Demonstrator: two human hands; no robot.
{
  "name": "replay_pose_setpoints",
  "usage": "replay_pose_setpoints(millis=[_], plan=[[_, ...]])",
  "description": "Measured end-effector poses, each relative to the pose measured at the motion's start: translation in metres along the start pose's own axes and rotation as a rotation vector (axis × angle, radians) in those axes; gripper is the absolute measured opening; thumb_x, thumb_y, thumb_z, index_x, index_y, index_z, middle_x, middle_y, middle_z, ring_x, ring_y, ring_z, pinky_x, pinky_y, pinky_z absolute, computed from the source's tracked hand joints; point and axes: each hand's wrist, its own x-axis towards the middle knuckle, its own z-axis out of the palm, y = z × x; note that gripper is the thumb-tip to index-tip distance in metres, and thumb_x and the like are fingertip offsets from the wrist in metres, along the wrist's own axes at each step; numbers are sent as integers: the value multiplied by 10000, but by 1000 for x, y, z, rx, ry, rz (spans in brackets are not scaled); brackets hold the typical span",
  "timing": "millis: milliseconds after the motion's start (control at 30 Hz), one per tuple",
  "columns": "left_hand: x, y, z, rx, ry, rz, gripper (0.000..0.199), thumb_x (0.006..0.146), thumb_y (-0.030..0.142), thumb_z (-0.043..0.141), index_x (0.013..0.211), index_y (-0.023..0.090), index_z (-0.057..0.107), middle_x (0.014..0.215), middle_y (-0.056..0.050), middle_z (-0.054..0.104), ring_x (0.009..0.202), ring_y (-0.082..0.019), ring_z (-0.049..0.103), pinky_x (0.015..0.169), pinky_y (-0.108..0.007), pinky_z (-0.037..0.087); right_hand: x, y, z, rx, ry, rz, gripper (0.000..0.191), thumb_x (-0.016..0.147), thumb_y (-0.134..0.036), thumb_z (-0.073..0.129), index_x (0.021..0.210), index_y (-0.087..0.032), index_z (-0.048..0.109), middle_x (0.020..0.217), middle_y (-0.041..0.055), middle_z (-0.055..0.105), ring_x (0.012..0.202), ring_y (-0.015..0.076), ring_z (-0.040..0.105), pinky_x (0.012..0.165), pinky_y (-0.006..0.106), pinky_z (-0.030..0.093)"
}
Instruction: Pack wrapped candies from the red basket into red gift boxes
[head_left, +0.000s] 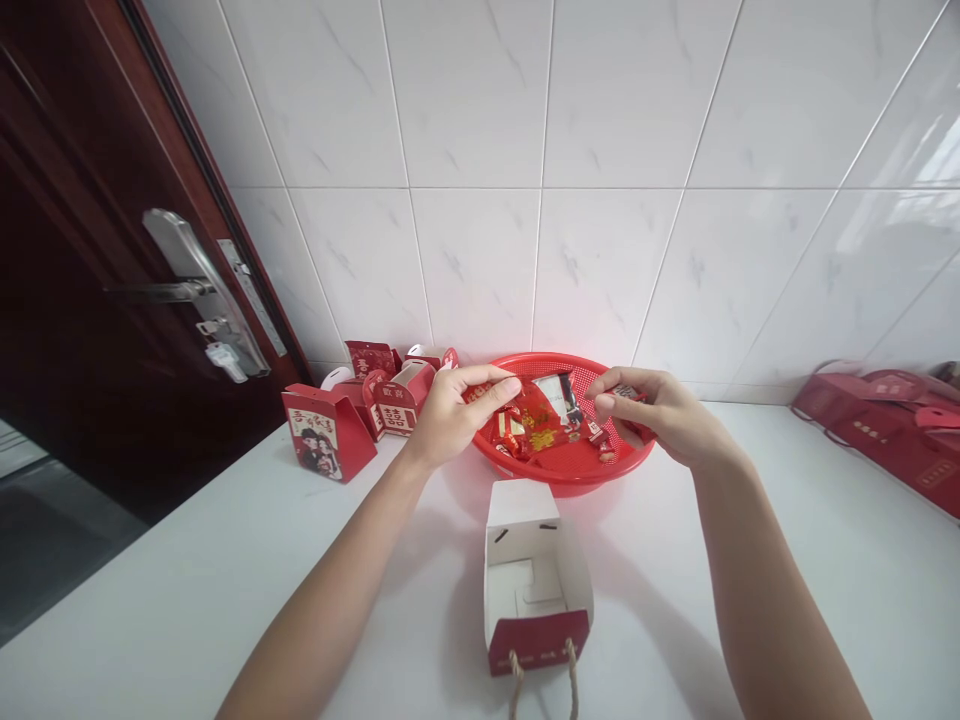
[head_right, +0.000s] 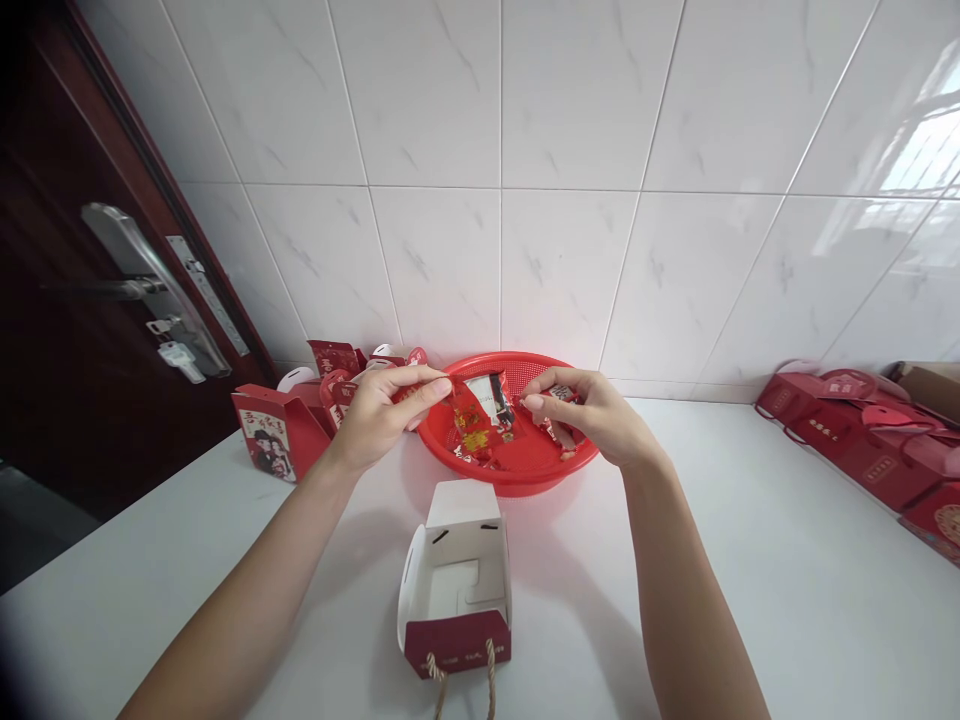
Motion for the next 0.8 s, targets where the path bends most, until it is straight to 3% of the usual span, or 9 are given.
replay_pose_setpoints(millis=[133,233,367,533,800], plan=[[-1,4,2,32,-58,-35,335,800,502,761,752,171,755,532,34,483,573,-125,531,549,-234,449,-1,-6,6,-8,66,-34,364,836,-524,750,794,-172,669,683,-4,598,437,60,434,415,231,285],[-3,8,2,32,-105,-88,346,799,515,757,758,172,749,541,37,490,567,-124,546,551,-235,468,-4,-12,13,-31,77,-50,361,848,-531,739,833,-177,673,575,-41,521,436,69,420,418,222,280],[-5,11,2,42,-172,-103,331,814,505,747,784,175,759,651,1,614,644,-139,607,625,-250,523,-8,-20,21,-120,80,-54,341,866,-529,723,900,-190,703,491,-68,435,451,81,384,420,212,281],[-7,12,-1,77,-269,-55,296,858,460,715,810,173,771,780,-32,714,759,-160,642,712,-261,532,-13,-25,28,-244,57,-87,263,830,-455,772,881,-198,756,619,-22,576,519,92,421,447,221,340],[-10,20,-5,97,-330,-37,258,891,387,678,798,162,762,770,-27,715,753,-147,619,715,-248,504,-16,-26,33,-316,-8,-118,159,878,-328,706,855,-187,776,696,1,654,545,94,448,466,225,354]])
